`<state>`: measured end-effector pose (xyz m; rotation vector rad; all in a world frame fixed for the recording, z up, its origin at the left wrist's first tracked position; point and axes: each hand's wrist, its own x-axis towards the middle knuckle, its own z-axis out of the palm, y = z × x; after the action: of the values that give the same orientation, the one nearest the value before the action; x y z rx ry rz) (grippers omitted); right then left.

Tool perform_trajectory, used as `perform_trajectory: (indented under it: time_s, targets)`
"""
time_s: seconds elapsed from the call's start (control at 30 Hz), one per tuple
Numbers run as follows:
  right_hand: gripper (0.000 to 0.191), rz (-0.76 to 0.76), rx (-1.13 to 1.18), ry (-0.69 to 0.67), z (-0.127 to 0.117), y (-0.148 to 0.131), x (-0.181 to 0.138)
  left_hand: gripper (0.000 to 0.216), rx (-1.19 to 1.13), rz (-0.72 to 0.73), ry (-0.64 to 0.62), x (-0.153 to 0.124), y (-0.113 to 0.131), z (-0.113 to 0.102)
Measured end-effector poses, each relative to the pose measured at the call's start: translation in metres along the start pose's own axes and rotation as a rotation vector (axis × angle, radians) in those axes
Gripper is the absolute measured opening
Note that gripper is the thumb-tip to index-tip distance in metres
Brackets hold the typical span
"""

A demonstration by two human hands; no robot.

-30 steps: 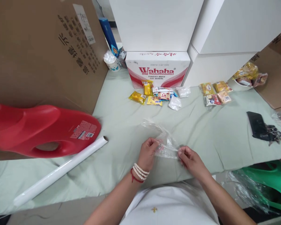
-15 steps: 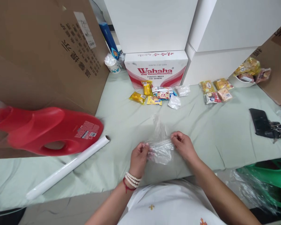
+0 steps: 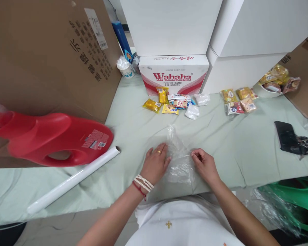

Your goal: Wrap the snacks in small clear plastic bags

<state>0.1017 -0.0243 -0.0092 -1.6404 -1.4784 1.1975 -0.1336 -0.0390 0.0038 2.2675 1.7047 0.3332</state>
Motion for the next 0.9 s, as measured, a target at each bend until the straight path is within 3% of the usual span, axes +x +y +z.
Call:
perform_trajectory:
  time_s: [0.07,0.23,0.33,0.4,0.47,0.7,0.8,0.9]
  targets:
    - [0.027,0.005,-0.070,-0.032,-0.007,0.000,-0.003,0.046,0.039,-0.027,0.030,-0.006,-0.007,0.003]
    - [0.032,-0.048,-0.219,-0.129,-0.029,-0.013,0.003,0.046,0.041,0.027,0.354,-0.015,-0.004,-0.001]
    - [0.041,-0.048,-0.252,-0.037,-0.042,-0.021,0.019,0.052,-0.122,0.262,0.292,-0.002,0.008,-0.006]
    - [0.043,-0.052,-0.250,0.064,-0.047,-0.023,0.034,0.047,-0.268,0.326,0.209,0.010,0.016,-0.007]
    - [0.040,-0.062,-0.221,0.127,-0.044,-0.025,0.049,0.039,-0.410,0.255,0.184,0.021,0.023,-0.006]
    - [0.038,0.020,0.047,0.111,-0.014,-0.024,0.078,0.012,-0.913,-0.258,0.205,0.056,0.031,0.004]
    - [0.034,0.090,0.207,0.034,-0.010,-0.024,0.077,0.007,-1.074,-0.372,0.206,0.067,0.032,0.009]
    - [0.033,0.091,0.266,0.005,-0.010,-0.027,0.071,0.014,-1.197,-0.449,0.153,0.073,0.036,0.014]
